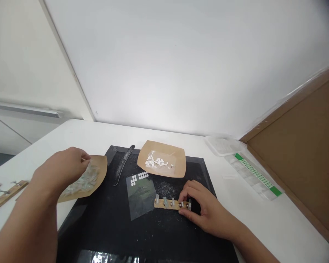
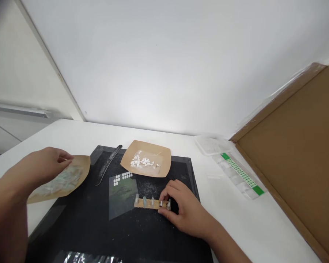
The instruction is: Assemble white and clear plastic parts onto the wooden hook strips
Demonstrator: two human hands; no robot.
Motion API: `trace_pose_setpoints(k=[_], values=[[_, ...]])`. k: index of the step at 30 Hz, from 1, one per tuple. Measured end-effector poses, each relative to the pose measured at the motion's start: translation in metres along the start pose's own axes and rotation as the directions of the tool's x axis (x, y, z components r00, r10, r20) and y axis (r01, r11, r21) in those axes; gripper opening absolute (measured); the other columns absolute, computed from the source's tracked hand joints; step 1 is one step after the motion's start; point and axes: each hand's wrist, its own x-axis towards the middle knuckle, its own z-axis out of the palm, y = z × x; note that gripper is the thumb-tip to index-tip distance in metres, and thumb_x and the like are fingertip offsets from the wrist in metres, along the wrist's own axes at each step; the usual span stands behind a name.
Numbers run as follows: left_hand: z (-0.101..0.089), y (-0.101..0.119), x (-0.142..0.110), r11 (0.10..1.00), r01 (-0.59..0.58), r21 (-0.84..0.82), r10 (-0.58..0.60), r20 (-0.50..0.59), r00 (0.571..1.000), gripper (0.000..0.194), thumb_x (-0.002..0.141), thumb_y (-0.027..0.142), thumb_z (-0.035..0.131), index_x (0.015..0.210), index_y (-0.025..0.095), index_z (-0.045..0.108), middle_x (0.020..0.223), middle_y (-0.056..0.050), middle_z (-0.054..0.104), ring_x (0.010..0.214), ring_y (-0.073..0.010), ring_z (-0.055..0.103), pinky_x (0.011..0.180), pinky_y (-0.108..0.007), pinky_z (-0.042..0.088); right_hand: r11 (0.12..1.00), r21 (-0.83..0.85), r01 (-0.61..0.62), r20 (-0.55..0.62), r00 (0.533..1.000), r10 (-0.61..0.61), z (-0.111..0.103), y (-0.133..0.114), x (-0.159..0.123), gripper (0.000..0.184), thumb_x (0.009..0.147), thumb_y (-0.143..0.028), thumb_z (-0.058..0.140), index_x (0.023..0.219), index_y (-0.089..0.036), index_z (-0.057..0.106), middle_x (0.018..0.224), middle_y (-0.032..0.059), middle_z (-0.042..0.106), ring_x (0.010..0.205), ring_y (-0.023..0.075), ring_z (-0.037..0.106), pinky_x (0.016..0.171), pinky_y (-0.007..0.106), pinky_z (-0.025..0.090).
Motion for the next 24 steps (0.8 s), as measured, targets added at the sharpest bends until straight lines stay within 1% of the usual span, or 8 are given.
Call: trace_pose_setpoints(k=[2, 4, 9, 12, 15, 24], values=[[-0.002, 0.004, -0.002, 0.997, 0.046, 0.053, -0.048, 0.037, 0.998, 0.031, 0.075, 0.035, 0.067, 0.096, 0.016, 0.08, 0.086, -0.015, 0.08, 0.078, -0.0341, 0.068, 0.072, -0.037, 0.044, 1.0, -0.002, 0.003, -0.001, 1.0, -0.003, 0.0, 0.0, 0.0, 0.012, 0.095, -0.024, 0.072, 0.1, -0.025, 0.061, 0.104, 0.0026, 0.063, 0.099, 0.022, 0.059, 0.089, 0.038, 0.048], [-0.004, 0.008, -0.003, 0.995, 0.06, 0.085, -0.066, 0.072, 0.995, 0.034, 0.077, 0.033, 0.064, 0.102, 0.016, 0.078, 0.094, -0.015, 0.08, 0.084, -0.0336, 0.068, 0.073, -0.037, 0.045, 1.0, -0.001, 0.004, 0.0, 1.0, -0.004, 0.001, 0.001, 0.001, 0.012, 0.095, -0.024, 0.071, 0.1, -0.025, 0.061, 0.104, 0.0029, 0.063, 0.099, 0.022, 0.058, 0.089, 0.038, 0.049], [-0.007, 0.015, -0.006, 0.993, 0.053, 0.108, -0.064, 0.105, 0.992, 0.031, 0.079, 0.033, 0.061, 0.1, 0.015, 0.075, 0.097, -0.015, 0.079, 0.088, -0.0345, 0.069, 0.075, -0.037, 0.046, 1.0, -0.001, -0.009, 0.015, 1.0, 0.009, 0.0, 0.001, 0.001, 0.011, 0.095, -0.024, 0.071, 0.1, -0.025, 0.061, 0.104, 0.0029, 0.063, 0.1, 0.0223, 0.058, 0.09, 0.039, 0.049], [-0.01, 0.017, -0.007, 0.992, 0.058, 0.115, -0.069, 0.094, 0.993, 0.03, 0.082, 0.037, 0.061, 0.099, 0.016, 0.075, 0.094, -0.013, 0.08, 0.089, -0.034, 0.07, 0.074, -0.036, 0.045, 1.0, -0.003, -0.007, 0.01, 1.0, 0.007, 0.0, 0.0, 0.001, 0.011, 0.096, -0.025, 0.07, 0.1, -0.025, 0.06, 0.104, 0.0029, 0.063, 0.1, 0.0223, 0.058, 0.092, 0.04, 0.049], [-0.014, 0.021, -0.008, 0.991, 0.064, 0.118, -0.072, 0.065, 0.995, 0.032, 0.081, 0.042, 0.065, 0.1, 0.018, 0.076, 0.096, -0.01, 0.081, 0.091, -0.0332, 0.07, 0.074, -0.034, 0.044, 1.0, -0.001, -0.01, 0.011, 1.0, 0.01, 0.0, -0.001, 0.001, 0.011, 0.096, -0.024, 0.07, 0.1, -0.025, 0.06, 0.104, 0.0032, 0.064, 0.1, 0.0225, 0.059, 0.091, 0.04, 0.049], [-0.021, 0.037, -0.016, 0.997, 0.06, 0.049, -0.062, 0.035, 0.998, 0.038, 0.084, 0.049, 0.068, 0.106, 0.019, 0.079, 0.095, -0.007, 0.083, 0.09, -0.0322, 0.073, 0.074, -0.034, 0.048, 1.0, 0.001, -0.003, -0.001, 1.0, 0.003, 0.0, -0.001, 0.001, 0.011, 0.095, -0.024, 0.071, 0.098, -0.025, 0.061, 0.103, 0.0029, 0.065, 0.098, 0.0224, 0.06, 0.089, 0.039, 0.051]])
